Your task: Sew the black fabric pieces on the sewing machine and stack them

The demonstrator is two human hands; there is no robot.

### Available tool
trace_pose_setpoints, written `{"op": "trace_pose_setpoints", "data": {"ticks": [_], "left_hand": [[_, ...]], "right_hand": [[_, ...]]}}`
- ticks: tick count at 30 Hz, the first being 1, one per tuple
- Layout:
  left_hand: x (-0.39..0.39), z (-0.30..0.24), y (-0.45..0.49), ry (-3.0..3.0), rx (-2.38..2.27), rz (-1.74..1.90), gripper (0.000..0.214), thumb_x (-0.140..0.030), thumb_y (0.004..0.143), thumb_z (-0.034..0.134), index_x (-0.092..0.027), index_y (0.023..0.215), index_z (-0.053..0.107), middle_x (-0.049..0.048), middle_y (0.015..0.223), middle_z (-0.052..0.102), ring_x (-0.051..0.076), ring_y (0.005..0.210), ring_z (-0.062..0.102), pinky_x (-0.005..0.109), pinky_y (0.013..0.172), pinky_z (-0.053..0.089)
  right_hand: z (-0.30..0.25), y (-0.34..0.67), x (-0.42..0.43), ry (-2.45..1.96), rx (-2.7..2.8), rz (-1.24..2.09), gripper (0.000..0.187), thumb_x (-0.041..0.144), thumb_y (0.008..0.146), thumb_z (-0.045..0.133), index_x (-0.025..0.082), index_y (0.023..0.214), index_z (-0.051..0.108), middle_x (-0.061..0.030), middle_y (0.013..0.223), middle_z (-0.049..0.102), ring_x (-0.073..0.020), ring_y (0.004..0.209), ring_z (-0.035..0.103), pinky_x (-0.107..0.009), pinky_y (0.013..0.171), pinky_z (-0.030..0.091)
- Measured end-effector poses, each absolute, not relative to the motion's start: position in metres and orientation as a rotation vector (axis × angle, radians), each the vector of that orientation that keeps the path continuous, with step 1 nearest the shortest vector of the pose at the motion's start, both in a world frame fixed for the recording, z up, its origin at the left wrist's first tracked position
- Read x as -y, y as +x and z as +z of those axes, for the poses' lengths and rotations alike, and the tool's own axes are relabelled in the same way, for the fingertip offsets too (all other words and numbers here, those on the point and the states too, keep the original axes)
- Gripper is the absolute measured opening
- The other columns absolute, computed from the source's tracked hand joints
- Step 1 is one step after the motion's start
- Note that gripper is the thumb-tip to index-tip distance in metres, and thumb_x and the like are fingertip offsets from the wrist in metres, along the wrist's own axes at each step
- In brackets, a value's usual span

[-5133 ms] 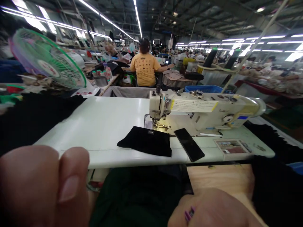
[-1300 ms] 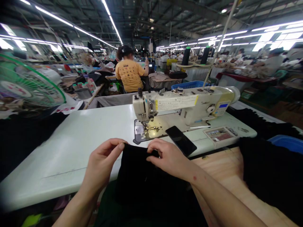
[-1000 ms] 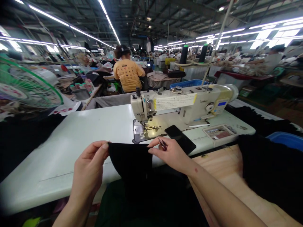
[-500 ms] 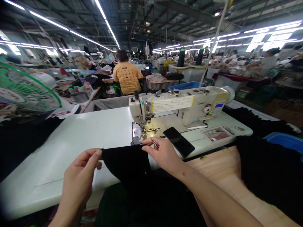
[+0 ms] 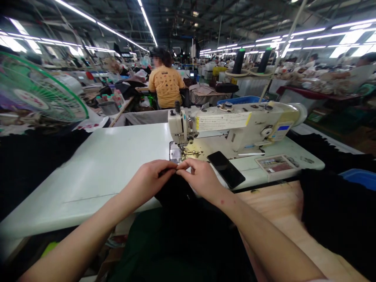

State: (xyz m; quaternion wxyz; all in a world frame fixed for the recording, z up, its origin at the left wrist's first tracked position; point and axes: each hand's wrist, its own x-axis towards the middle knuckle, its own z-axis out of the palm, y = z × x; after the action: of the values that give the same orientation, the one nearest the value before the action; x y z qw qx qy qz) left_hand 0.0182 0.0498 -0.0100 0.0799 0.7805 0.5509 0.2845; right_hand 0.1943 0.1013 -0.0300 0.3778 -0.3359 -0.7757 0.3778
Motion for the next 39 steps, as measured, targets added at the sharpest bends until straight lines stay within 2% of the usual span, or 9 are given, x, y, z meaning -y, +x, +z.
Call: {"op": "trace_pose_setpoints", "data": {"ticks": [3,9,13,16,18,20,22,24,39], "left_hand": [[-0.057,-0.016,0.014,2.38,-1.549,0.834,0.017,-0.015,0.092,0.056,-0.019,0.098,0.071,0.004,0.087,0.073,0.019,0.08,0.068,0.029,0.072,0.051],[-0.079,-0.027,-0.002,2.23,-1.621,0.842,0.019,-0.018,0.09,0.054,-0.019,0.089,0.073,0.0034,0.085,0.072,0.018,0.083,0.066,0.028,0.077,0.049],[-0.12,-0.043,-0.016,2.01,-1.856,0.695,0.017,-0.019,0.085,0.056,-0.02,0.081,0.072,0.0015,0.087,0.072,0.019,0.085,0.066,0.028,0.079,0.048],[-0.149,-0.063,-0.021,1.977,-1.918,0.629,0.015,-0.017,0.082,0.058,-0.018,0.077,0.072,0.0046,0.088,0.072,0.021,0.086,0.065,0.029,0.078,0.047],[-0.161,-0.076,-0.021,1.949,-1.952,0.6,0.014,-0.018,0.081,0.059,-0.018,0.076,0.072,0.005,0.085,0.072,0.021,0.083,0.065,0.029,0.074,0.047],[-0.168,-0.084,-0.019,1.914,-1.981,0.579,0.013,-0.02,0.081,0.06,-0.019,0.077,0.072,0.0037,0.08,0.072,0.02,0.077,0.065,0.027,0.068,0.045],[-0.173,-0.087,-0.017,1.876,-2.018,0.565,0.012,-0.022,0.082,0.06,-0.019,0.079,0.071,0.0028,0.079,0.073,0.018,0.073,0.064,0.026,0.064,0.044],[-0.179,-0.088,-0.017,1.844,-2.056,0.549,0.012,-0.023,0.081,0.059,-0.019,0.08,0.071,0.003,0.079,0.073,0.018,0.072,0.064,0.025,0.063,0.043],[-0.202,-0.087,-0.019,1.757,-2.114,0.464,0.018,-0.029,0.076,0.059,-0.02,0.067,0.071,0.0037,0.066,0.069,0.018,0.064,0.062,0.027,0.06,0.041]], "right_hand": [[-0.036,0.192,-0.107,-0.924,1.854,1.062,0.015,0.033,0.077,0.072,0.019,0.082,0.069,0.002,0.072,0.067,-0.0113,0.054,0.048,-0.025,0.053,0.038],[-0.067,0.186,-0.124,-0.997,1.865,1.28,0.029,0.035,0.077,0.071,0.015,0.097,0.066,-0.0036,0.084,0.073,-0.0184,0.078,0.068,-0.031,0.074,0.052],[-0.091,0.176,-0.134,-1.176,2.078,1.155,0.022,0.026,0.083,0.068,0.013,0.1,0.066,-0.0024,0.072,0.071,-0.0187,0.067,0.068,-0.029,0.063,0.052],[-0.098,0.171,-0.138,-1.251,2.176,0.972,0.022,0.023,0.085,0.068,0.014,0.105,0.067,-0.0034,0.07,0.071,-0.0225,0.069,0.069,-0.032,0.066,0.051],[-0.099,0.171,-0.139,-1.278,2.24,0.841,0.03,0.023,0.086,0.069,0.017,0.115,0.067,-0.0066,0.081,0.073,-0.0262,0.08,0.07,-0.036,0.074,0.051],[-0.101,0.172,-0.141,-1.238,2.355,0.657,0.037,0.025,0.09,0.066,0.021,0.126,0.063,-0.0101,0.104,0.073,-0.0268,0.09,0.07,-0.036,0.077,0.053],[-0.105,0.174,-0.143,-1.117,2.494,0.438,0.035,0.025,0.094,0.06,0.021,0.13,0.061,-0.0112,0.128,0.065,-0.0252,0.101,0.068,-0.035,0.08,0.055],[-0.111,0.174,-0.146,-1.002,2.582,0.277,0.032,0.023,0.097,0.055,0.019,0.128,0.063,-0.0097,0.138,0.059,-0.024,0.109,0.066,-0.034,0.084,0.057],[-0.11,0.168,-0.156,-1.032,2.646,0.257,0.035,0.019,0.097,0.053,0.016,0.132,0.059,-0.0079,0.144,0.055,-0.0246,0.106,0.069,-0.037,0.082,0.061]]}}
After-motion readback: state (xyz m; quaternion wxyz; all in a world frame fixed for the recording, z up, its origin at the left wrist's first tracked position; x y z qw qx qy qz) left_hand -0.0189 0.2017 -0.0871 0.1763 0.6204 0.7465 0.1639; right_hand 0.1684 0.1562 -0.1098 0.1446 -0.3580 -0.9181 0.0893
